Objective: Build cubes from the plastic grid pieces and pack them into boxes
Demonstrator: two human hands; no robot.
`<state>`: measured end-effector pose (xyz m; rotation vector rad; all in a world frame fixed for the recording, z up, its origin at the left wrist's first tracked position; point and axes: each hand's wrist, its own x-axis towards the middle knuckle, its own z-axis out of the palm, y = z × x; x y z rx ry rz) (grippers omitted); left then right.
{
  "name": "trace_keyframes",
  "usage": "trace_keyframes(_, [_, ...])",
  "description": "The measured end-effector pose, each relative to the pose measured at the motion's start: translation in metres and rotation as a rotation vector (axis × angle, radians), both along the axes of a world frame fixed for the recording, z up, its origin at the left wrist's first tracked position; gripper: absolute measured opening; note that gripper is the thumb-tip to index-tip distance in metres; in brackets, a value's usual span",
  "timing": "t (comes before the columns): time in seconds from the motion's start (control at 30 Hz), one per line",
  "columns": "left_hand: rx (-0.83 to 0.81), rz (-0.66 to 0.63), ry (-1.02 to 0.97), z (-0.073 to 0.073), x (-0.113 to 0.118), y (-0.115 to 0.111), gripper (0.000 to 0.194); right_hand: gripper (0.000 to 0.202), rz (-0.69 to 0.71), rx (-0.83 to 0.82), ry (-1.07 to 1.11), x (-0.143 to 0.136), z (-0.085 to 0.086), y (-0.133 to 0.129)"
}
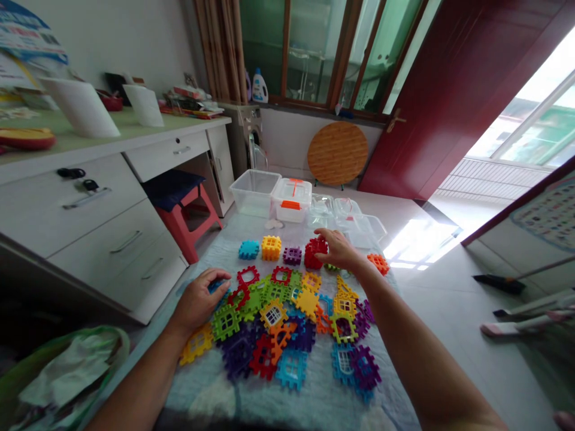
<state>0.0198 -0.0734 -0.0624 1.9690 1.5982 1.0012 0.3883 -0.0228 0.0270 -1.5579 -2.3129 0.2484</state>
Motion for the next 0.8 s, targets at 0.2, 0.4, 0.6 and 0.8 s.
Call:
trace_keyframes(0.2, [0.014, -0.010, -0.014, 0.002, 0.001, -0.001, 0.030, 0.070, 0.017, -0.059, -0.044, 0.001, -0.008, 0.003])
trace_keyframes(0.4, [0.025, -0.001, -0.020, 0.006, 0.003, -0.002, 0.030, 0.069, -0.021, -0.084, -0.025, 0.001, -0.014, 0.005])
trace_keyframes(0.6, [0.010, -0.002, -0.010, 0.005, 0.002, -0.002, 0.030, 0.072, -0.046, -0.087, 0.017, -0.003, -0.014, 0.005])
trace_keyframes(0.8, [0.001, -0.006, 0.001, 0.005, 0.003, -0.002, 0.030, 0.074, -0.044, 0.076, 0.217, 0.006, -0.006, -0.028])
